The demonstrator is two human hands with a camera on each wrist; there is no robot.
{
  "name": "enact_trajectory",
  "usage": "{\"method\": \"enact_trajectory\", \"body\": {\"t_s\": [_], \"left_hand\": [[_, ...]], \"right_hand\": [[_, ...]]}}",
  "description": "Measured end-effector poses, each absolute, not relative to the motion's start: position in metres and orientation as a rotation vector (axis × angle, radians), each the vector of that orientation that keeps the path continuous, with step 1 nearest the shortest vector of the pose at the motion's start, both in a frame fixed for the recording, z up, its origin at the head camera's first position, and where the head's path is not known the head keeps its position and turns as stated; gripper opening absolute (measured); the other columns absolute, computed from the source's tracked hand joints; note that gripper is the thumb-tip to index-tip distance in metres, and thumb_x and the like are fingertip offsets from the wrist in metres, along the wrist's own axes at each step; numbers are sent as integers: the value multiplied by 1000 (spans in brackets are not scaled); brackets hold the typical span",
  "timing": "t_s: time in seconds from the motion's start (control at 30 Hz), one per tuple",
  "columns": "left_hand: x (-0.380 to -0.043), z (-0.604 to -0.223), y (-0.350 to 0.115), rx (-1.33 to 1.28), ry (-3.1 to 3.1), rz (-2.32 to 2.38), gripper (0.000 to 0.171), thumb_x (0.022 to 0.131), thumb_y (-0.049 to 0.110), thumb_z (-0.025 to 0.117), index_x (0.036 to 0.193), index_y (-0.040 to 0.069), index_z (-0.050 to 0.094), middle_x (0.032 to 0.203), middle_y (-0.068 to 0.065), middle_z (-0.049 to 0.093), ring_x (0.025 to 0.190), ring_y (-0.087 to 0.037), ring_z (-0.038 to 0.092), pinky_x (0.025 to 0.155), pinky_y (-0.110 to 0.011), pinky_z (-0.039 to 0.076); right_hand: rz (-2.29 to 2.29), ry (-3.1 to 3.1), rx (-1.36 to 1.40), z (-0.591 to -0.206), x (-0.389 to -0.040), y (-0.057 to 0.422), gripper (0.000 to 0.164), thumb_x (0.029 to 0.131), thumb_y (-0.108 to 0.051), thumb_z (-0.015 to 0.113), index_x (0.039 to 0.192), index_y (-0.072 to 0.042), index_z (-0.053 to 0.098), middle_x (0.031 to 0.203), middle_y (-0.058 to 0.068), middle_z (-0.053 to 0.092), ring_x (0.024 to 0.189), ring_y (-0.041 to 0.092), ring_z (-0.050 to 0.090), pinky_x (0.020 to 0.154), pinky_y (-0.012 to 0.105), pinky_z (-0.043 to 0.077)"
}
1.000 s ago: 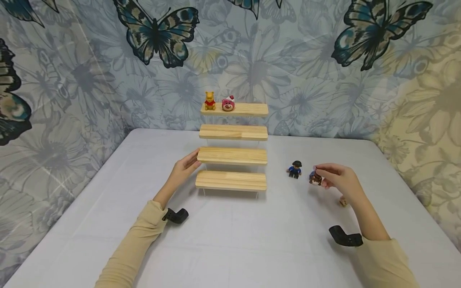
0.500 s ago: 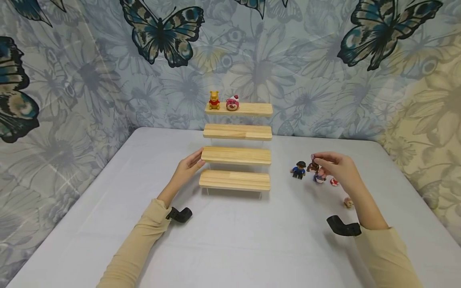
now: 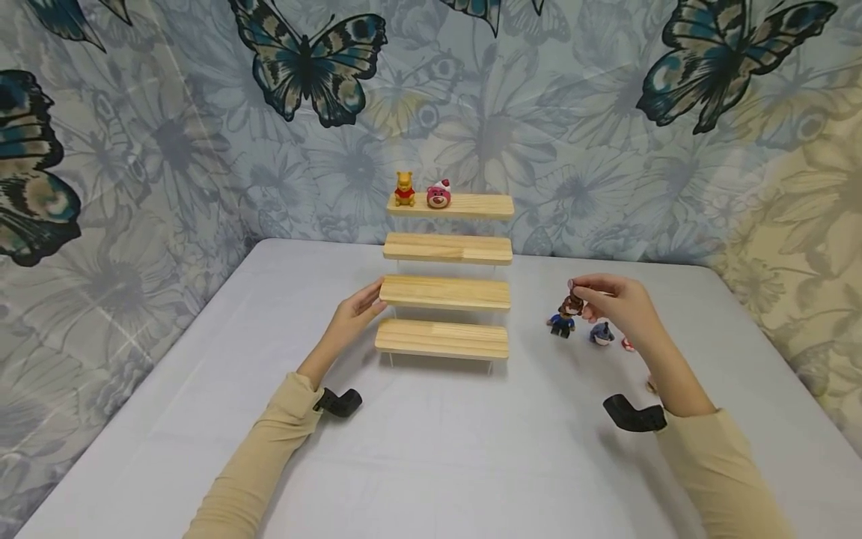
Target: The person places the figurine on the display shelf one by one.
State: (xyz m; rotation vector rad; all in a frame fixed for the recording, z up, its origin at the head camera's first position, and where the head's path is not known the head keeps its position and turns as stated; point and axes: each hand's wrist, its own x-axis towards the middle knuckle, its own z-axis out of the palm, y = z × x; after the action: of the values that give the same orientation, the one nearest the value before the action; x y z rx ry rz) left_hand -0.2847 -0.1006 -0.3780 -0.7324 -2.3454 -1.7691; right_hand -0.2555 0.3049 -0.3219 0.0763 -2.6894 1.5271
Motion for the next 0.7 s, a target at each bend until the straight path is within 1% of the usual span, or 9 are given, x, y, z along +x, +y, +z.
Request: {"method": "enact_trajectory", "body": {"t_s": [0.23,0.33,0.57,0.7], "left_hand": [[-286,-380,-100,-757,-2311,-1789,48,90,4,53,131,-12,33,135,-23,33,121,-32,36,98,-41,33],[-287,-379,-99,-751,-2318,-1804,48,91,4,53,132,-12,33,135,-22,33,122,-31,35,98,-41,32],[-286,-378,-100,-743,-2352,-1774,49,91,6,53,133,-11,33,136,-21,32,124,-29,34,101,-35,29],[-284,-377,-100,-733,-2354,-1748,48,91,6,53,132,-11,34,135,-21,34,123,-29,35,102,-37,27]], "right_hand": [[1513,-2620,116,-317,-264,297,45,86,-35,59,112,1,58,74,2,62,59,15,58,56,27,52],[1520,-2602,134,-314,-267,294,45,85,-36,59,113,0,58,75,2,62,60,16,58,57,26,52],[1524,-2594,167,-307,-277,282,46,85,-37,59,113,0,57,79,1,61,61,14,57,57,27,52],[1530,-2571,207,-306,-283,275,45,86,-34,59,113,2,56,81,-2,61,60,13,57,56,26,52]]}}
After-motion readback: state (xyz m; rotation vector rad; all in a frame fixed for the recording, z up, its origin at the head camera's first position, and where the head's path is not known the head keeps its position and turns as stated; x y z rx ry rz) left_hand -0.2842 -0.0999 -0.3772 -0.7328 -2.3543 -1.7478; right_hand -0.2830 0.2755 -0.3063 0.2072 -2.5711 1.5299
